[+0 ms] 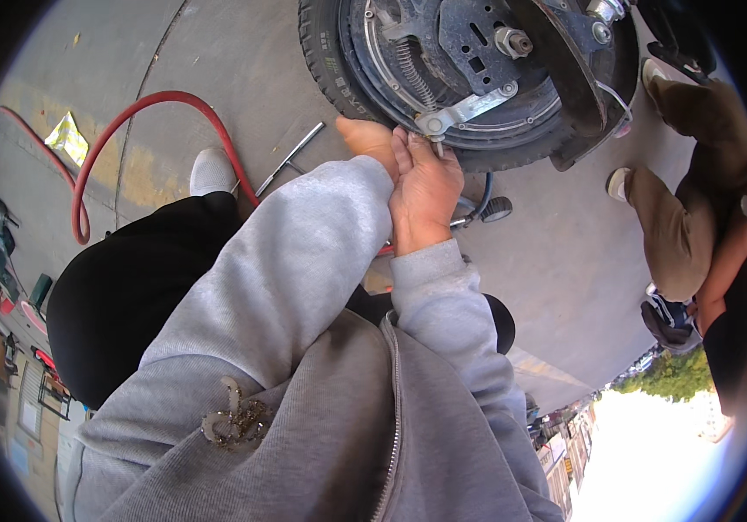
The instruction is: The person works on the rear wheel and brake assembly of an electric scooter, using a screwdriver and pliers to adjust components. They retrieve a small container from a red toolbox, apply a substance to the brake area, and continue adjusting the mechanism with hand tools.
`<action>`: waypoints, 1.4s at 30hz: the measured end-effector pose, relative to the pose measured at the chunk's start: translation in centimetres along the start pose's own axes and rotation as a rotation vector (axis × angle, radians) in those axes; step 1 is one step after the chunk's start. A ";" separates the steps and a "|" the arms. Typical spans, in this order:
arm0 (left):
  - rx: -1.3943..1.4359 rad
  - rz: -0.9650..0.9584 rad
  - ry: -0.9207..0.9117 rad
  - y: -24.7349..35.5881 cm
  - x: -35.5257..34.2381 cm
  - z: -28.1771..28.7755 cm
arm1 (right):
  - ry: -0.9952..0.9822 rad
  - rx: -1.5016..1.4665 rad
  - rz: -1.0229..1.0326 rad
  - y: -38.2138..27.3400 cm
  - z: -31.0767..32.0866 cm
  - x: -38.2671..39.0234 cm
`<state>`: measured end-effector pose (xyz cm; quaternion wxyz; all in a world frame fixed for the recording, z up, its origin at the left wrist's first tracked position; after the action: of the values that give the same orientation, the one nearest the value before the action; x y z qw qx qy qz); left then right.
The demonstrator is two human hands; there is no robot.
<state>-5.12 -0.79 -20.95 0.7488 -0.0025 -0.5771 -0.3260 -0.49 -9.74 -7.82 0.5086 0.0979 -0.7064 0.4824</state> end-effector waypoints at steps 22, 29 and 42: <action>0.054 0.183 -0.111 0.0 1.9 -0.1 | -0.142 0.206 -0.002 -0.2 -0.7 -0.7; -0.024 0.015 -0.059 -0.5 0.2 0.1 | -0.346 0.046 -0.084 0.1 -0.7 0.1; 0.195 0.064 -0.639 5.4 7.1 0.9 | -0.289 0.765 -0.093 -10.2 16.6 0.2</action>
<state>-2.35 0.37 -12.52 0.5365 -0.0509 -0.8108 -0.2284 -4.54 -27.93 -1.99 0.3522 0.3785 -0.5351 0.6681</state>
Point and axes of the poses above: each hand's wrist, its own x-axis away from the middle knuckle, its own z-axis out of the back of the hand, y = z × x, the point moved 9 cm from there along -x, towards the middle knuckle, and after that the axes turned 4 degrees about -z, right-handed, at the moved point
